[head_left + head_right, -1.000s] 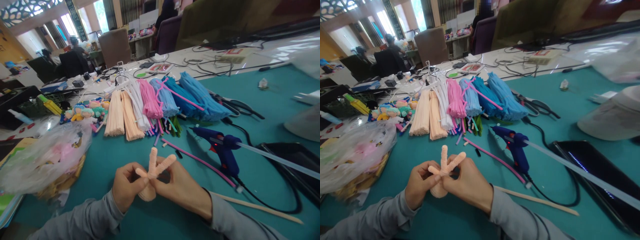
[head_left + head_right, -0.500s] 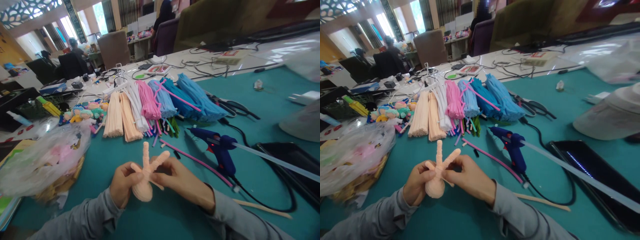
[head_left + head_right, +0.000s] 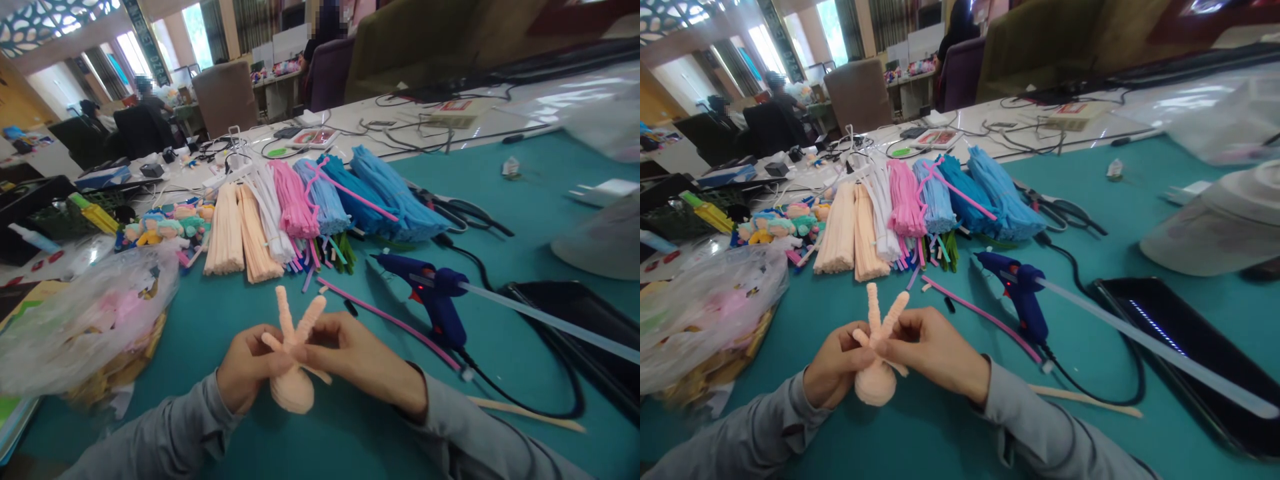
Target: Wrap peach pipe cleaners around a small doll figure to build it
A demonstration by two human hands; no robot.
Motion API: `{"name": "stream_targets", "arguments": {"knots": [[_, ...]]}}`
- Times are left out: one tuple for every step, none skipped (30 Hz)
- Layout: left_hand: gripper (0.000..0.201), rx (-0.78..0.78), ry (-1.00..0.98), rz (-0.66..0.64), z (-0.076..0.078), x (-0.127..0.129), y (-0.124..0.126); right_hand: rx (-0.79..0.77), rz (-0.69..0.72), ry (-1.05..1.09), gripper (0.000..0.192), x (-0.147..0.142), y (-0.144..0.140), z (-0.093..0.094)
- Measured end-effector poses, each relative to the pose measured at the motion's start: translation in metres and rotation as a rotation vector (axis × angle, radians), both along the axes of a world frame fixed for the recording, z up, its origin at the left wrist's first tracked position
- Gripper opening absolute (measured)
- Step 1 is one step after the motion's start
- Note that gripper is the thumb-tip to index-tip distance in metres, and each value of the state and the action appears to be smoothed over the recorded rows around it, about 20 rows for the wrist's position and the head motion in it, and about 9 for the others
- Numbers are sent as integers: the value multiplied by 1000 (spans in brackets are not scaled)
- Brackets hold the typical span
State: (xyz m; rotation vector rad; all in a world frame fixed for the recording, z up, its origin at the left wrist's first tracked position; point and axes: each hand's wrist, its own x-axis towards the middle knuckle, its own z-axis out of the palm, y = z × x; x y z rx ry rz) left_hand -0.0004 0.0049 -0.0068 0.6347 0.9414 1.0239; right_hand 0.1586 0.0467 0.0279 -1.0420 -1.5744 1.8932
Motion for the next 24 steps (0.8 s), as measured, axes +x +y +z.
{"name": "stream_targets", "arguments": {"knots": [[40, -11, -6, -13, 0, -1, 1, -32, -3, 27, 28, 1, 1, 0], [40, -20, -16, -27, 1, -1, 2, -64, 0, 55, 27, 2, 2, 1], [41, -27, -29, -37, 1, -2, 2, -96, 11, 79, 25, 3, 4, 2], [41, -32, -44, -42, 2, -2, 3, -121, 27, 101, 23, 5, 6, 2], [42, -38, -59, -44, 2, -2, 3, -136, 44, 120, 22, 6, 7, 2], [42, -44, -72, -45, 2, -2, 4, -140, 56, 137, 22, 7, 8, 2], [42, -51, -84, -48, 2, -2, 4, -137, 63, 147, 22, 7, 9, 2], [42, -57, -95, -50, 2, -2, 4, -126, 67, 147, 23, 8, 10, 2], [42, -63, -103, -51, 1, -2, 3, -114, 70, 139, 24, 8, 10, 2], [42, -67, -109, -52, 1, -2, 3, -105, 68, 127, 25, 8, 9, 2], [42, -70, -114, -52, 0, -2, 3, -102, 67, 114, 26, 8, 9, 2], [42, -72, -118, -55, 0, -2, 3, -101, 64, 103, 27, 7, 9, 3], [42, -73, -120, -62, -1, -3, 3, -100, 61, 95, 28, 7, 8, 3], [42, -73, -120, -75, -1, -3, 4, -99, 56, 91, 28, 7, 8, 3], [43, -71, -117, -93, -1, -3, 4, -99, 51, 89, 28, 7, 7, 3], [43, -70, -111, -111, -1, -3, 4, -98, 47, 88, 28, 6, 7, 3], [43, -66, -104, -127, -1, -4, 4, -98, 45, 88, 29, 6, 7, 2], [43, -62, -96, -141, -1, -4, 4, -99, 43, 92, 29, 5, 6, 2], [42, -57, -88, -153, 0, -5, 4, -100, 41, 99, 30, 5, 6, 0], [42, -52, -81, -159, 0, -6, 4, -102, 39, 111, 31, 4, 5, -1], [42, -46, -78, -161, 0, -6, 4, -102, 35, 127, 31, 3, 4, -3], [41, -40, -77, -158, 1, -6, 4, -100, 30, 144, 32, 2, 3, -4], [41, -35, -79, -148, 1, -6, 4, -95, 21, 159, 33, 1, 3, -6], [41, -29, -85, -134, 1, -6, 4, -88, 10, 171, 33, 0, 2, -7]]}}
